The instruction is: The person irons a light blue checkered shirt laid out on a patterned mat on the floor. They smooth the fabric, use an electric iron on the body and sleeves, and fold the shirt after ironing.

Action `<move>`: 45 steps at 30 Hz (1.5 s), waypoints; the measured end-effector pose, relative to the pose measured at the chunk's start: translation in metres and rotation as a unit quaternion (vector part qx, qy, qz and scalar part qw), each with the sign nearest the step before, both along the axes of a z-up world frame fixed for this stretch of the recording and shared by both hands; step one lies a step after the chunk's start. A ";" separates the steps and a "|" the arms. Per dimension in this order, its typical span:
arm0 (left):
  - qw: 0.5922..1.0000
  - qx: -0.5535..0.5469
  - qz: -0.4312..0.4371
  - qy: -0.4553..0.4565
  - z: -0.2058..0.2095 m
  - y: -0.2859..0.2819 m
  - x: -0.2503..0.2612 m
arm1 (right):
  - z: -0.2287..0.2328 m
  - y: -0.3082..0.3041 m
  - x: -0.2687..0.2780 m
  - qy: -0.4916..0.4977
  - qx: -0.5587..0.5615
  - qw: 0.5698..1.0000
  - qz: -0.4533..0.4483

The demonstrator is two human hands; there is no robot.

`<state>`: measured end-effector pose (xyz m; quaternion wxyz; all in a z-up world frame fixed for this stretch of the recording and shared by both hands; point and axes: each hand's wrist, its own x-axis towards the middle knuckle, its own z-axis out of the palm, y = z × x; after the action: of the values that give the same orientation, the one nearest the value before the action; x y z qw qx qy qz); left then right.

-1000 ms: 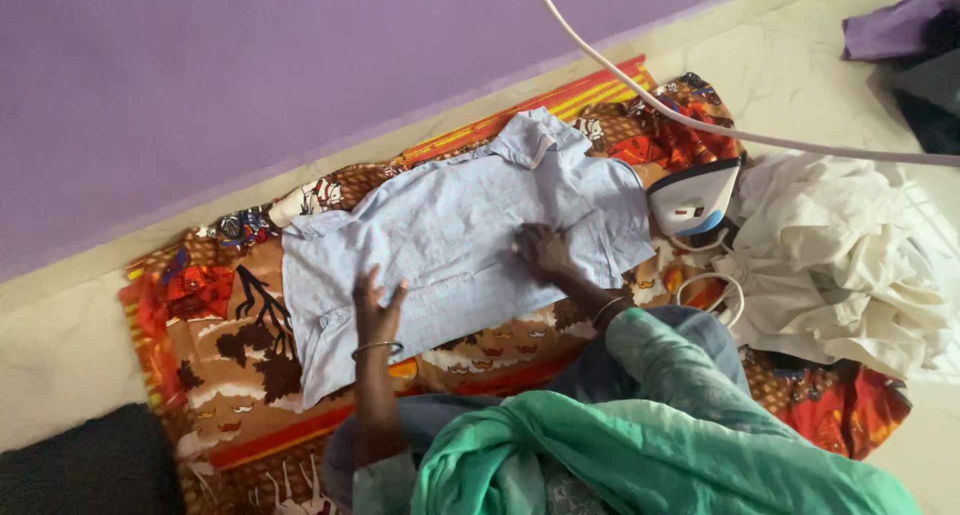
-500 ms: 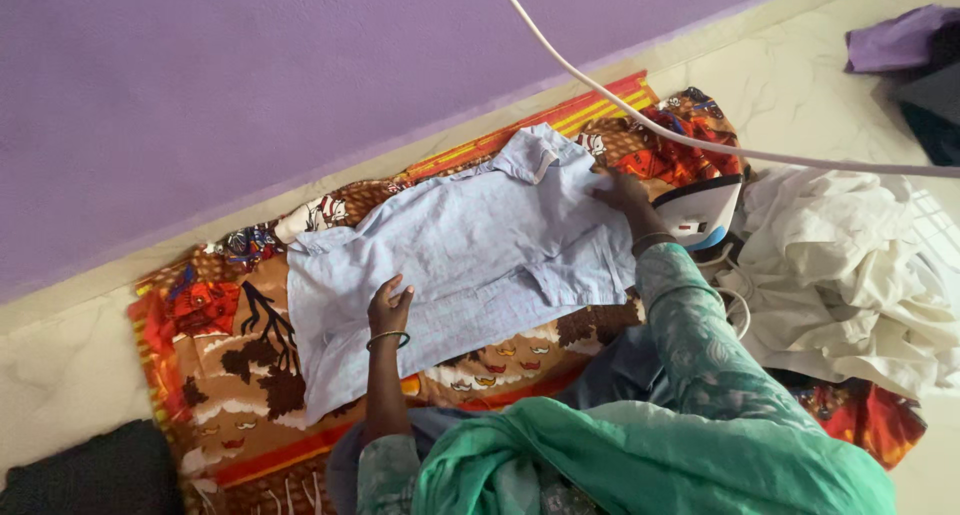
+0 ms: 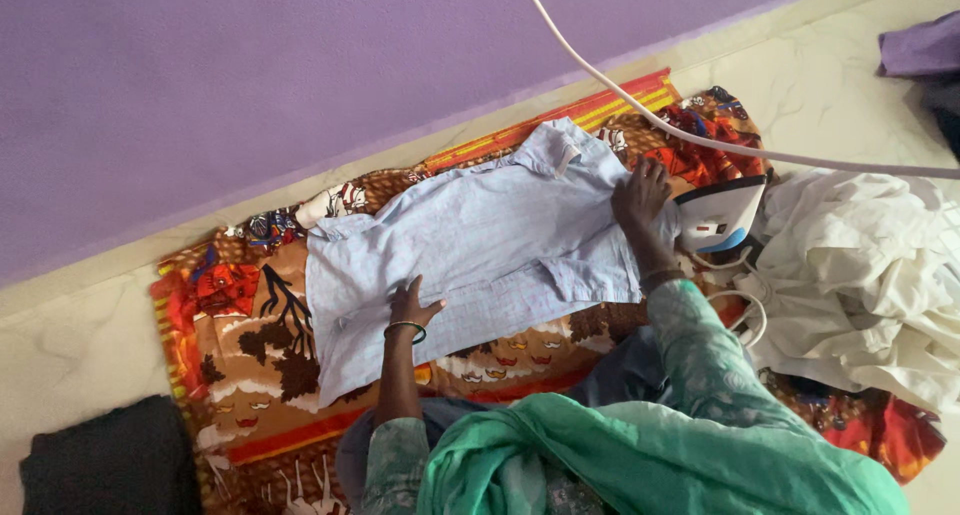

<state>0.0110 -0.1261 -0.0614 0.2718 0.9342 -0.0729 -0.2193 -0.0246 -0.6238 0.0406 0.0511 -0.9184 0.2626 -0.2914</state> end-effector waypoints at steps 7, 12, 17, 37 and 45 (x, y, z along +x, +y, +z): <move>0.982 -0.034 0.068 -0.172 0.009 0.010 0.004 | -0.032 0.034 -0.151 -0.086 0.217 0.971 -0.053; 0.939 -0.029 0.235 -0.250 0.026 0.031 0.009 | -0.068 0.014 -0.161 -0.064 0.551 0.808 -0.197; 0.877 0.001 0.473 -0.085 0.052 0.069 -0.017 | -0.071 0.007 -0.142 -0.212 0.721 0.632 -0.190; 0.817 0.013 0.569 -0.088 0.073 0.122 -0.069 | -0.055 0.005 -0.163 -0.258 0.749 0.604 -0.092; 0.849 -0.018 0.526 -0.042 0.077 0.147 -0.057 | -0.024 0.025 -0.163 -0.255 0.722 0.641 0.054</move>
<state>-0.0457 0.0210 0.0152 0.3600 0.8361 0.4141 -0.0024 -0.1875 -0.5990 0.0164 0.7782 -0.4924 0.3159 -0.2285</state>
